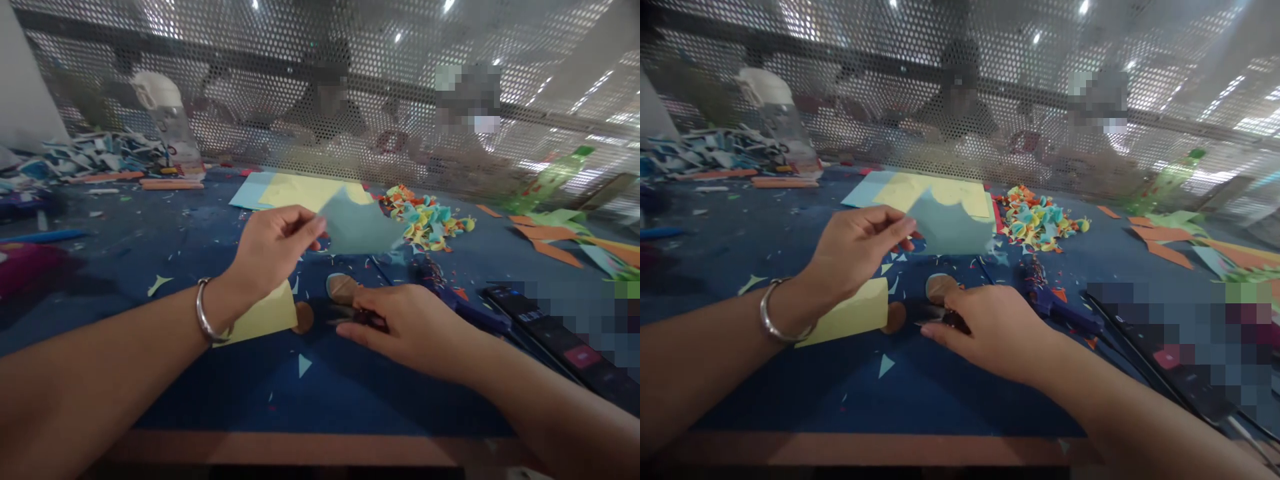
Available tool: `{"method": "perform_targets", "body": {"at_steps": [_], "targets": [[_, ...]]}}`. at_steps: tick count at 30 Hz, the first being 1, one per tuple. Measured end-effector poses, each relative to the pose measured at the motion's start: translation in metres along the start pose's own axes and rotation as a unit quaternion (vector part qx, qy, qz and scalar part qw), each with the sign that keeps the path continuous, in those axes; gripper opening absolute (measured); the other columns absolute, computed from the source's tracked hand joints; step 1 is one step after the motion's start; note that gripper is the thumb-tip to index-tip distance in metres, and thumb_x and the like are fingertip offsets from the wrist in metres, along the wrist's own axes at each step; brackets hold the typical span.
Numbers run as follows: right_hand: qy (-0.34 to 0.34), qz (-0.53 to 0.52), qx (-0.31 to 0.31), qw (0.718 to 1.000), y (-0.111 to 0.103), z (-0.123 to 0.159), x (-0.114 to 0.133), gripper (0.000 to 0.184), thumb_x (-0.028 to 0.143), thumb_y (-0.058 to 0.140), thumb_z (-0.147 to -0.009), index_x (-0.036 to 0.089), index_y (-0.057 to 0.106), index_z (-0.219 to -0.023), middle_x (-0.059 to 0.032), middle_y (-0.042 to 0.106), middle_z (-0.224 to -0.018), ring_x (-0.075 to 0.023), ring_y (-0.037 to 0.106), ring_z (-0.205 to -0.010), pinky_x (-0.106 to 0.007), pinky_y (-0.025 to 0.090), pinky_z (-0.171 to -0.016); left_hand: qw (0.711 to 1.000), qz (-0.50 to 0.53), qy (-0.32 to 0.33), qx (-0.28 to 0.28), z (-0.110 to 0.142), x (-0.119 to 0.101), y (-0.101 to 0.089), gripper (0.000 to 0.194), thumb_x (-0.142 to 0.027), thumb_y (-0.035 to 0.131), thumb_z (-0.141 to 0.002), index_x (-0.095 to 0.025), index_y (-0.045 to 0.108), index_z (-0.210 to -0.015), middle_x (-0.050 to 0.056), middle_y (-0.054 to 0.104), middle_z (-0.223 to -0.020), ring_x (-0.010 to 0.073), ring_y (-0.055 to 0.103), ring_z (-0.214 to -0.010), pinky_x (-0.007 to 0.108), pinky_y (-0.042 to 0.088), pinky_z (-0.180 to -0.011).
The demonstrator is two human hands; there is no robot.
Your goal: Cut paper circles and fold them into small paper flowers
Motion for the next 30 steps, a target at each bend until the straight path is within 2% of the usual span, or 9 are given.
{"method": "perform_targets", "body": {"at_steps": [2, 4, 7, 11, 15, 18, 21, 26, 30], "targets": [[-0.007, 0.031, -0.003, 0.999, 0.000, 0.001, 0.000, 0.034, 0.052, 0.056, -0.097, 0.022, 0.068, -0.106, -0.0022, 0.075, -0.076, -0.0205, 0.066, -0.062, -0.029, 0.029, -0.054, 0.990, 0.103, -0.081, -0.048, -0.007, 0.008, -0.003, 0.015, -0.030, 0.068, -0.089, -0.018, 0.071, -0.080, 0.003, 0.074, -0.076, 0.0145, 0.069, -0.071, 0.025, 0.051, -0.067], [-0.008, 0.066, -0.008, 0.998, -0.001, 0.003, 0.000, 0.038, 0.050, 0.058, -0.097, 0.024, 0.063, -0.125, -0.0027, 0.078, -0.083, -0.0246, 0.071, -0.070, -0.030, 0.030, -0.056, 0.968, 0.191, -0.148, -0.067, -0.012, 0.013, -0.003, 0.016, -0.027, 0.068, -0.089, -0.017, 0.065, -0.077, 0.004, 0.073, -0.077, 0.0150, 0.071, -0.074, 0.025, 0.052, -0.069], [-0.004, 0.114, -0.013, 0.993, 0.000, 0.006, 0.000, 0.035, 0.050, 0.060, -0.096, 0.023, 0.067, -0.117, -0.0049, 0.078, -0.089, -0.0280, 0.073, -0.076, -0.032, 0.032, -0.057, 0.945, 0.257, -0.192, -0.063, -0.015, 0.016, -0.001, 0.016, -0.020, 0.068, -0.088, -0.018, 0.057, -0.076, 0.003, 0.071, -0.076, 0.0165, 0.074, -0.076, 0.027, 0.054, -0.072], [-0.025, 0.167, -0.083, 0.982, 0.001, 0.010, 0.004, 0.033, 0.050, 0.062, -0.095, 0.020, 0.070, -0.105, -0.0063, 0.074, -0.083, -0.0280, 0.070, -0.075, -0.034, 0.035, -0.055, 0.942, 0.270, -0.196, -0.045, -0.015, 0.017, 0.002, 0.022, -0.013, 0.069, -0.082, -0.018, 0.050, -0.072, 0.002, 0.067, -0.072, 0.0199, 0.076, -0.078, 0.030, 0.055, -0.073], [-0.089, 0.120, -0.167, 0.975, 0.003, 0.005, 0.012, 0.033, 0.046, 0.058, -0.098, 0.017, 0.070, -0.108, -0.0083, 0.071, -0.091, -0.0267, 0.066, -0.084, -0.036, 0.045, -0.062, 0.940, 0.278, -0.197, -0.026, -0.013, 0.019, 0.006, 0.023, -0.008, 0.071, -0.072, -0.018, 0.050, -0.069, 0.000, 0.065, -0.073, 0.0203, 0.076, -0.079, 0.029, 0.054, -0.070], [-0.129, 0.064, -0.140, 0.980, 0.008, -0.007, 0.020, 0.035, 0.045, 0.059, -0.098, 0.015, 0.070, -0.111, -0.0109, 0.070, -0.103, -0.0279, 0.061, -0.099, -0.039, 0.050, -0.078, 0.935, 0.296, -0.195, -0.003, -0.012, 0.017, 0.009, 0.016, -0.007, 0.069, -0.069, -0.016, 0.056, -0.072, 0.001, 0.069, -0.079, 0.0174, 0.074, -0.076, 0.027, 0.054, -0.069], [-0.145, 0.044, -0.111, 0.982, 0.012, -0.019, 0.028, 0.039, 0.048, 0.064, -0.094, 0.014, 0.071, -0.113, -0.0127, 0.067, -0.112, -0.0306, 0.056, -0.106, -0.045, 0.049, -0.090, 0.925, 0.327, -0.190, 0.031, -0.011, 0.013, 0.010, 0.015, -0.005, 0.067, -0.069, -0.016, 0.062, -0.078, 0.000, 0.071, -0.080, 0.0157, 0.074, -0.076, 0.025, 0.054, -0.068], [-0.142, 0.021, -0.093, 0.985, 0.014, -0.028, 0.030, 0.034, 0.043, 0.062, -0.095, 0.012, 0.071, -0.107, -0.0141, 0.068, -0.108, -0.0305, 0.055, -0.104, -0.049, 0.048, -0.092, 0.915, 0.349, -0.192, 0.072, -0.007, 0.011, 0.010, 0.019, -0.006, 0.066, -0.074, -0.015, 0.066, -0.091, 0.004, 0.076, -0.088, 0.0180, 0.075, -0.082, 0.029, 0.057, -0.077], [-0.154, 0.006, -0.106, 0.982, 0.016, -0.028, 0.027, 0.030, 0.039, 0.061, -0.096, 0.010, 0.070, -0.102, -0.0138, 0.068, -0.104, -0.0297, 0.055, -0.101, -0.049, 0.048, -0.091, 0.906, 0.368, -0.190, 0.086, -0.007, 0.012, 0.012, 0.028, -0.001, 0.065, -0.078, -0.015, 0.057, -0.101, 0.007, 0.077, -0.099, 0.0199, 0.077, -0.092, 0.031, 0.057, -0.084]]}}
Point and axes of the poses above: each hand's wrist, its own z-axis away from the middle knuckle, its own y-axis out of the palm, x = y × z, the point moved 1 cm from there along -z, towards the middle knuckle
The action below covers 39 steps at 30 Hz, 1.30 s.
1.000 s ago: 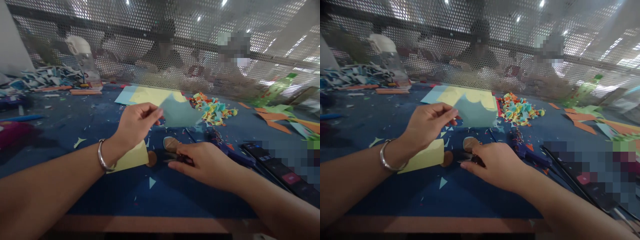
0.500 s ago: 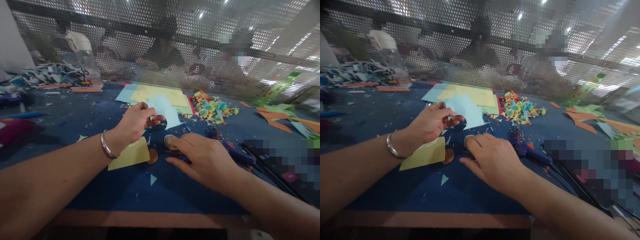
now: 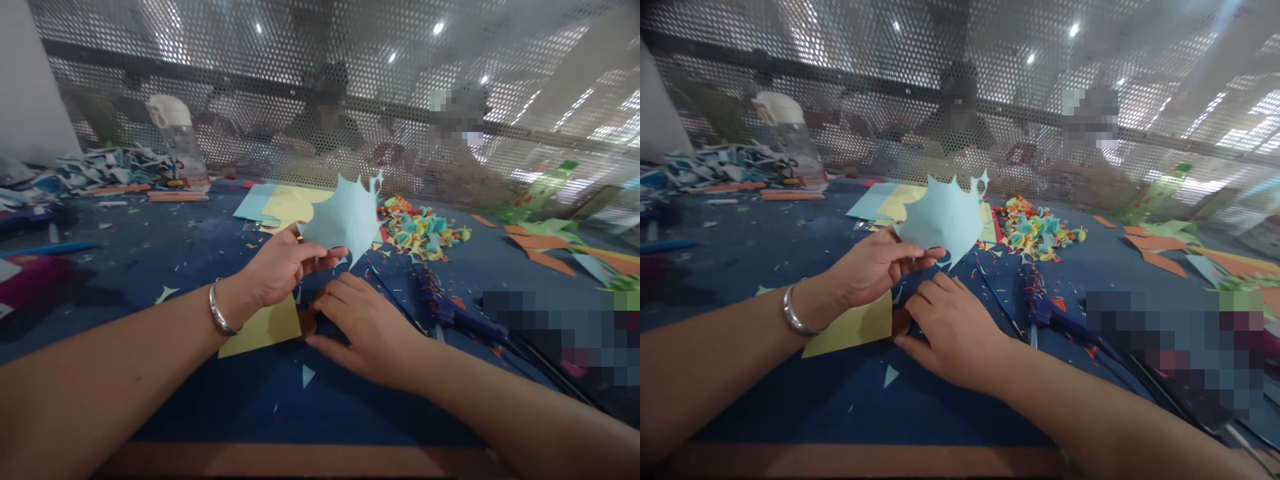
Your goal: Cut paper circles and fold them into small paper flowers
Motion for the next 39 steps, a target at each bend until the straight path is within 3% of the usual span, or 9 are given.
{"method": "perform_targets", "body": {"at_steps": [5, 12, 16, 23, 26, 30, 34, 39], "targets": [[0.007, -0.015, 0.005, 1.000, 0.001, 0.000, 0.000, 0.031, 0.037, 0.062, -0.095, 0.011, 0.070, -0.109, -0.0140, 0.066, -0.108, -0.0306, 0.054, -0.104, -0.051, 0.046, -0.094, 0.999, 0.022, 0.022, 0.007, -0.001, -0.002, 0.002, 0.042, 0.006, 0.064, -0.080, -0.022, 0.043, -0.104, 0.002, 0.075, -0.099, 0.0216, 0.077, -0.099, 0.030, 0.057, -0.084], [-0.012, -0.027, -0.001, 1.000, 0.003, 0.000, -0.002, 0.027, 0.034, 0.063, -0.093, 0.010, 0.070, -0.103, -0.0144, 0.067, -0.105, -0.0300, 0.054, -0.104, -0.049, 0.046, -0.095, 1.000, 0.009, -0.001, 0.012, -0.002, 0.003, 0.002, 0.044, 0.005, 0.066, -0.077, -0.021, 0.047, -0.107, 0.003, 0.073, -0.108, 0.0223, 0.077, -0.097, 0.032, 0.056, -0.085], [-0.013, -0.041, -0.017, 0.999, 0.003, -0.001, -0.003, 0.026, 0.032, 0.062, -0.093, 0.010, 0.069, -0.105, -0.0141, 0.068, -0.106, -0.0295, 0.055, -0.105, -0.049, 0.045, -0.098, 1.000, 0.004, -0.007, 0.012, -0.002, 0.003, 0.001, 0.045, 0.004, 0.066, -0.076, -0.022, 0.048, -0.108, 0.002, 0.074, -0.103, 0.0219, 0.077, -0.099, 0.033, 0.055, -0.087], [-0.019, -0.048, -0.007, 0.999, 0.002, -0.003, 0.000, 0.024, 0.034, 0.062, -0.093, 0.012, 0.069, -0.100, -0.0132, 0.066, -0.106, -0.0298, 0.053, -0.109, -0.049, 0.044, -0.102, 0.997, -0.038, -0.059, 0.021, 0.005, 0.000, 0.007, 0.048, 0.001, 0.061, -0.077, -0.022, 0.046, -0.117, 0.001, 0.077, -0.084, 0.0165, 0.076, -0.074, 0.029, 0.054, -0.073], [-0.003, -0.077, -0.005, 0.997, 0.002, -0.004, 0.001, 0.019, 0.029, 0.065, -0.088, 0.014, 0.066, -0.099, -0.0120, 0.066, -0.104, -0.0282, 0.054, -0.105, -0.047, 0.044, -0.099, 0.998, -0.044, -0.048, -0.007, 0.002, 0.001, 0.006, 0.050, 0.002, 0.063, -0.077, -0.021, 0.046, -0.119, 0.000, 0.074, -0.081, 0.0174, 0.076, -0.077, 0.029, 0.055, -0.075], [0.019, -0.134, -0.027, 0.990, -0.001, -0.004, 0.002, 0.015, 0.017, 0.067, -0.080, 0.017, 0.060, -0.093, -0.0063, 0.065, -0.093, -0.0220, 0.054, -0.089, -0.039, 0.046, -0.084, 0.993, -0.077, -0.032, -0.078, -0.002, -0.001, -0.001, 0.053, 0.002, 0.062, -0.079, -0.020, 0.045, -0.124, -0.008, 0.057, -0.063, 0.0202, 0.078, -0.084, 0.030, 0.056, -0.079], [0.026, -0.191, -0.078, 0.978, -0.005, -0.001, 0.000, 0.010, 0.010, 0.058, -0.084, 0.020, 0.056, -0.085, -0.0013, 0.060, -0.081, -0.0169, 0.053, -0.077, -0.032, 0.044, -0.074, 0.988, -0.139, -0.053, -0.050, 0.001, -0.003, -0.003, 0.055, -0.002, 0.060, -0.079, -0.019, 0.045, -0.128, -0.003, 0.066, -0.070, 0.0185, 0.076, -0.076, 0.030, 0.056, -0.073], [0.077, -0.224, -0.132, 0.963, -0.012, 0.006, -0.005, 0.007, 0.014, 0.057, -0.086, 0.021, 0.056, -0.087, -0.0002, 0.059, -0.080, -0.0148, 0.056, -0.073, -0.029, 0.046, -0.068, 0.972, -0.210, -0.094, -0.036, 0.005, 0.000, -0.003, 0.064, -0.008, 0.065, -0.073, -0.016, 0.043, -0.133, -0.011, 0.053, -0.061, 0.0152, 0.068, -0.057, 0.028, 0.056, -0.063]]}}
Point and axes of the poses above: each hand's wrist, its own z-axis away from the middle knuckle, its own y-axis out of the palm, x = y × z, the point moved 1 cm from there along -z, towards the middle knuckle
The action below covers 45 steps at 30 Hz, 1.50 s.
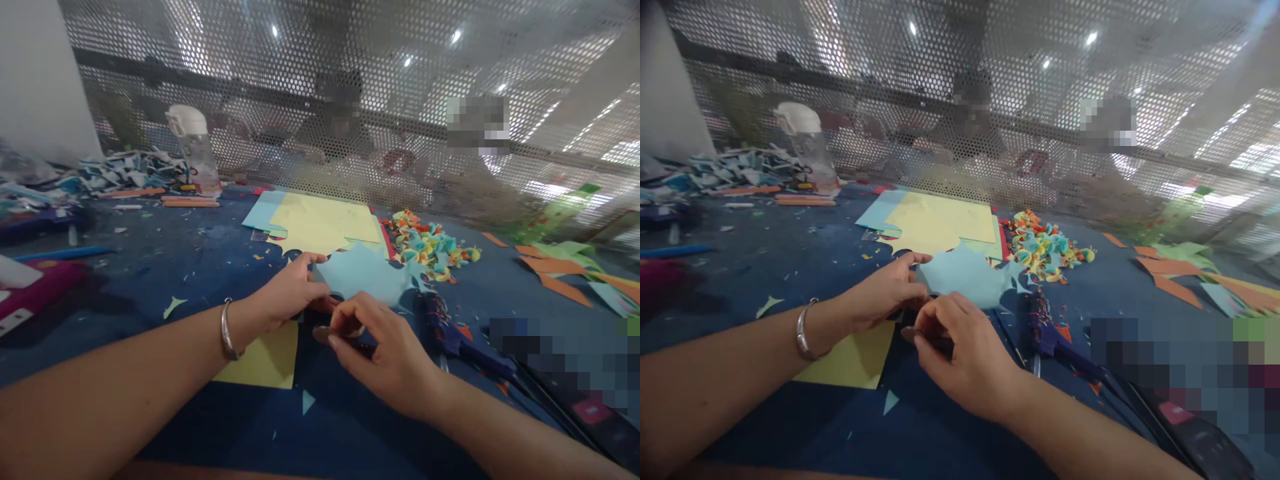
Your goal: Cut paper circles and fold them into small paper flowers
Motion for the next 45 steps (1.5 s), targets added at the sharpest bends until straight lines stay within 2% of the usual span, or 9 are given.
{"method": "perform_targets", "body": {"at_steps": [5, 8, 15, 19, 26, 32, 38, 42, 45], "targets": [[0.058, 0.000, -0.003, 0.998, -0.005, 0.000, -0.006, 0.007, 0.014, 0.056, -0.086, 0.021, 0.055, -0.088, -0.0004, 0.059, -0.081, -0.0152, 0.057, -0.075, -0.029, 0.047, -0.069, 0.997, -0.074, 0.036, -0.015, -0.003, -0.003, -0.010, 0.064, -0.016, 0.061, -0.077, -0.020, 0.040, -0.137, -0.003, 0.064, -0.076, 0.0182, 0.072, -0.057, 0.027, 0.053, -0.054], [0.104, -0.009, 0.014, 0.994, -0.006, -0.002, -0.011, 0.009, 0.013, 0.056, -0.085, 0.022, 0.054, -0.086, 0.0001, 0.060, -0.079, -0.0155, 0.058, -0.074, -0.028, 0.047, -0.068, 0.976, -0.187, 0.091, -0.066, -0.006, -0.010, -0.026, 0.044, -0.025, 0.061, -0.081, -0.020, 0.054, -0.124, 0.004, 0.069, -0.085, 0.0182, 0.070, -0.058, 0.027, 0.047, -0.051], [0.122, 0.013, 0.017, 0.992, -0.012, -0.001, -0.017, 0.009, 0.015, 0.058, -0.085, 0.022, 0.053, -0.087, 0.0000, 0.063, -0.081, -0.0162, 0.059, -0.076, -0.030, 0.045, -0.070, 0.902, -0.350, 0.179, -0.175, -0.030, -0.016, -0.071, 0.029, -0.030, 0.076, -0.066, -0.021, 0.066, -0.092, 0.012, 0.069, -0.101, 0.0318, 0.061, -0.103, 0.037, 0.044, -0.092], [0.116, 0.028, 0.010, 0.993, -0.014, -0.001, -0.018, 0.009, 0.014, 0.057, -0.086, 0.022, 0.053, -0.086, 0.0000, 0.063, -0.081, -0.0164, 0.059, -0.077, -0.031, 0.045, -0.071, 0.893, -0.376, 0.174, -0.178, -0.051, -0.013, -0.084, 0.027, -0.030, 0.081, -0.056, -0.022, 0.061, -0.074, 0.011, 0.067, -0.089, 0.0348, 0.055, -0.111, 0.038, 0.042, -0.095], [0.098, 0.025, -0.027, 0.994, -0.015, -0.002, -0.021, 0.005, 0.020, 0.058, -0.088, 0.023, 0.055, -0.085, 0.0007, 0.062, -0.080, -0.0154, 0.059, -0.074, -0.030, 0.045, -0.069, 0.935, -0.289, 0.129, -0.157, -0.065, -0.011, -0.088, 0.023, -0.015, 0.080, -0.053, -0.021, 0.059, -0.059, 0.003, 0.059, -0.066, 0.0227, 0.057, -0.077, 0.030, 0.039, -0.068], [0.122, -0.020, -0.078, 0.989, -0.022, -0.002, -0.023, 0.006, 0.027, 0.061, -0.090, 0.023, 0.057, -0.088, 0.0006, 0.062, -0.081, -0.0150, 0.058, -0.073, -0.030, 0.044, -0.069, 0.989, -0.082, 0.066, -0.108, -0.049, -0.016, -0.072, 0.015, -0.018, 0.075, -0.074, -0.016, 0.066, -0.086, 0.002, 0.063, -0.076, 0.0128, 0.057, -0.068, 0.025, 0.042, -0.061], [0.158, -0.123, -0.127, 0.972, -0.031, -0.001, -0.032, 0.015, 0.036, 0.064, -0.092, 0.023, 0.057, -0.093, 0.0009, 0.061, -0.082, -0.0151, 0.057, -0.076, -0.031, 0.043, -0.072, 0.997, 0.071, -0.008, 0.024, -0.018, -0.027, -0.038, 0.045, -0.016, 0.071, -0.086, -0.024, 0.064, -0.130, 0.004, 0.071, -0.088, 0.0117, 0.068, -0.080, 0.020, 0.051, -0.065], [0.186, -0.193, -0.139, 0.953, -0.032, -0.004, -0.040, 0.019, 0.039, 0.065, -0.090, 0.022, 0.056, -0.092, 0.0011, 0.058, -0.082, -0.0155, 0.055, -0.076, -0.032, 0.042, -0.072, 0.991, 0.075, -0.072, 0.079, -0.011, -0.025, -0.029, 0.047, -0.020, 0.080, -0.079, -0.020, 0.067, -0.125, 0.007, 0.075, -0.095, 0.0177, 0.074, -0.091, 0.022, 0.057, -0.071], [0.198, -0.202, -0.137, 0.949, -0.030, -0.005, -0.046, 0.019, 0.038, 0.066, -0.089, 0.022, 0.056, -0.091, 0.0020, 0.056, -0.080, -0.0147, 0.052, -0.074, -0.031, 0.039, -0.067, 0.991, 0.061, -0.100, 0.067, -0.018, -0.022, -0.033, 0.041, -0.049, 0.070, -0.086, -0.013, 0.071, -0.108, 0.013, 0.076, -0.097, 0.0210, 0.075, -0.088, 0.026, 0.060, -0.070]]}}
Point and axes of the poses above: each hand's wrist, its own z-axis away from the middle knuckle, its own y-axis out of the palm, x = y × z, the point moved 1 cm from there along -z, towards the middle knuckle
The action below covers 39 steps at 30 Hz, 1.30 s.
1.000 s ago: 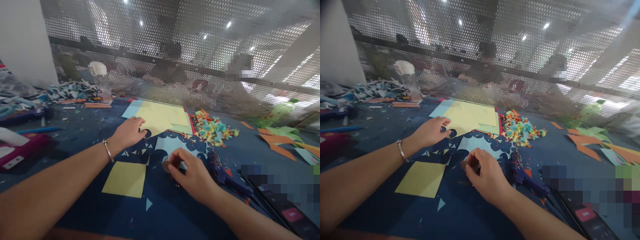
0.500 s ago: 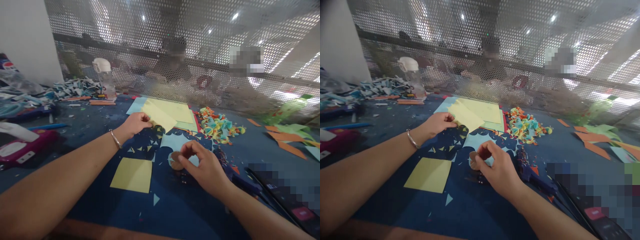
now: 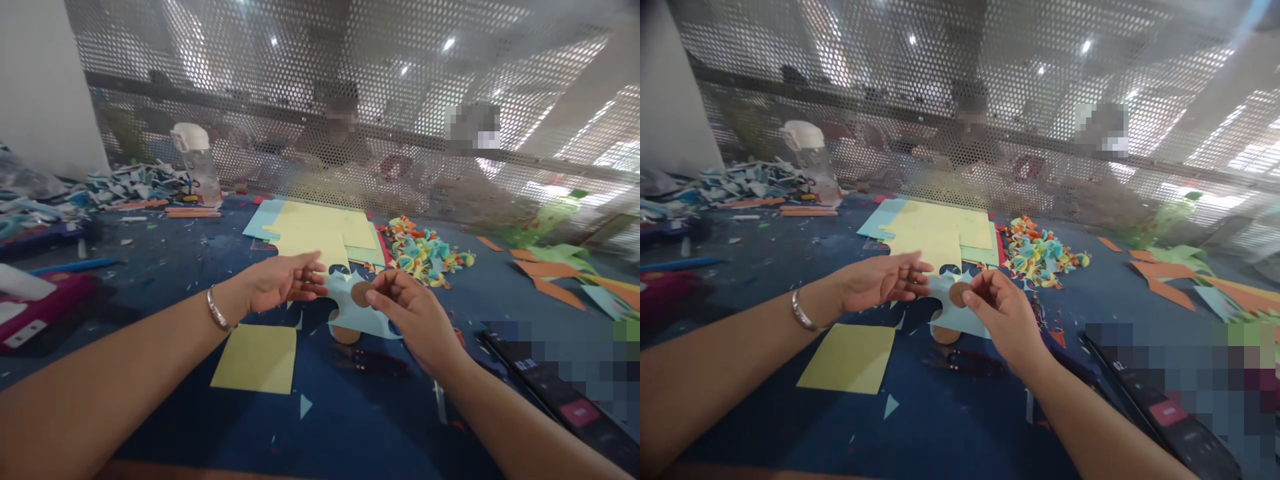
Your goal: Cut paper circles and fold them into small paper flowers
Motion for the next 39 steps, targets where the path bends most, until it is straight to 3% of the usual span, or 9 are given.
{"method": "perform_targets", "body": {"at_steps": [4, 8, 12, 16, 21, 25, 30, 35, 39], "targets": [[0.007, 0.012, 0.006, 1.000, -0.001, -0.002, -0.003, 0.018, 0.038, 0.065, -0.090, 0.022, 0.056, -0.092, 0.0023, 0.056, -0.079, -0.0144, 0.051, -0.073, -0.031, 0.038, -0.067, 0.978, -0.173, 0.064, -0.095, -0.015, -0.002, -0.013, 0.065, -0.064, 0.029, -0.098, -0.012, 0.068, -0.098, 0.020, 0.077, -0.096, 0.0246, 0.076, -0.083, 0.033, 0.062, -0.069], [-0.005, 0.070, 0.024, 0.997, -0.004, -0.002, -0.001, 0.016, 0.036, 0.064, -0.090, 0.022, 0.057, -0.092, 0.0011, 0.059, -0.083, -0.0153, 0.055, -0.076, -0.032, 0.042, -0.072, 0.909, -0.337, 0.141, -0.200, -0.019, -0.006, -0.031, 0.037, -0.044, 0.055, -0.091, -0.017, 0.062, -0.115, 0.015, 0.075, -0.105, 0.0272, 0.075, -0.086, 0.039, 0.059, -0.078], [-0.012, 0.132, 0.044, 0.990, -0.003, -0.002, 0.002, 0.013, 0.034, 0.062, -0.091, 0.023, 0.057, -0.089, 0.0011, 0.060, -0.082, -0.0153, 0.056, -0.073, -0.032, 0.043, -0.067, 0.816, -0.471, 0.189, -0.278, -0.023, -0.018, -0.060, 0.042, -0.030, 0.060, -0.086, -0.016, 0.061, -0.125, 0.016, 0.069, -0.125, 0.0334, 0.067, -0.113, 0.046, 0.048, -0.102], [-0.034, 0.170, 0.045, 0.984, -0.001, -0.001, 0.005, 0.013, 0.034, 0.063, -0.090, 0.023, 0.057, -0.087, 0.0007, 0.062, -0.082, -0.0159, 0.059, -0.075, -0.033, 0.045, -0.070, 0.769, -0.562, 0.170, -0.253, -0.044, -0.037, -0.079, 0.037, -0.030, 0.061, -0.086, -0.014, 0.068, -0.118, 0.016, 0.070, -0.126, 0.0327, 0.066, -0.115, 0.042, 0.047, -0.102], [-0.054, 0.198, 0.036, 0.978, 0.000, 0.002, 0.008, 0.011, 0.033, 0.061, -0.090, 0.023, 0.058, -0.087, -0.0004, 0.065, -0.083, -0.0161, 0.061, -0.074, -0.034, 0.047, -0.071, 0.735, -0.642, 0.162, -0.146, -0.085, -0.058, -0.064, 0.048, -0.035, 0.071, -0.088, -0.018, 0.060, -0.133, 0.011, 0.060, -0.142, 0.0304, 0.054, -0.132, 0.052, 0.041, -0.112], [-0.068, 0.203, 0.032, 0.976, 0.001, 0.002, 0.009, 0.009, 0.031, 0.061, -0.089, 0.024, 0.058, -0.086, -0.0004, 0.065, -0.081, -0.0158, 0.061, -0.073, -0.034, 0.047, -0.070, 0.724, -0.669, 0.121, -0.119, -0.113, -0.066, -0.052, 0.045, -0.037, 0.065, -0.095, -0.018, 0.058, -0.135, 0.013, 0.055, -0.144, 0.0325, 0.054, -0.130, 0.059, 0.044, -0.108], [-0.080, 0.209, 0.032, 0.974, 0.003, 0.005, 0.013, 0.008, 0.029, 0.062, -0.090, 0.025, 0.058, -0.085, -0.0002, 0.065, -0.081, -0.0157, 0.060, -0.072, -0.033, 0.047, -0.069, 0.743, -0.657, 0.098, -0.089, -0.125, -0.074, -0.057, 0.038, -0.036, 0.068, -0.092, -0.016, 0.064, -0.125, 0.012, 0.061, -0.137, 0.0294, 0.059, -0.124, 0.055, 0.046, -0.106], [-0.075, 0.194, 0.026, 0.978, 0.000, 0.006, 0.011, 0.007, 0.030, 0.063, -0.090, 0.025, 0.059, -0.088, 0.0002, 0.064, -0.082, -0.0156, 0.059, -0.074, -0.033, 0.047, -0.070, 0.783, -0.603, 0.117, -0.099, -0.114, -0.083, -0.061, 0.023, -0.020, 0.084, -0.062, -0.018, 0.073, -0.082, 0.006, 0.077, -0.097, 0.0313, 0.066, -0.110, 0.035, 0.046, -0.093], [-0.059, 0.171, 0.022, 0.983, -0.003, 0.005, 0.008, 0.008, 0.032, 0.062, -0.091, 0.024, 0.060, -0.093, 0.0002, 0.062, -0.084, -0.0155, 0.058, -0.075, -0.033, 0.048, -0.073, 0.828, -0.528, 0.153, -0.112, -0.087, -0.097, -0.068, 0.016, -0.019, 0.079, -0.062, -0.019, 0.071, -0.076, 0.001, 0.073, -0.078, 0.0259, 0.067, -0.093, 0.031, 0.045, -0.086]]}}
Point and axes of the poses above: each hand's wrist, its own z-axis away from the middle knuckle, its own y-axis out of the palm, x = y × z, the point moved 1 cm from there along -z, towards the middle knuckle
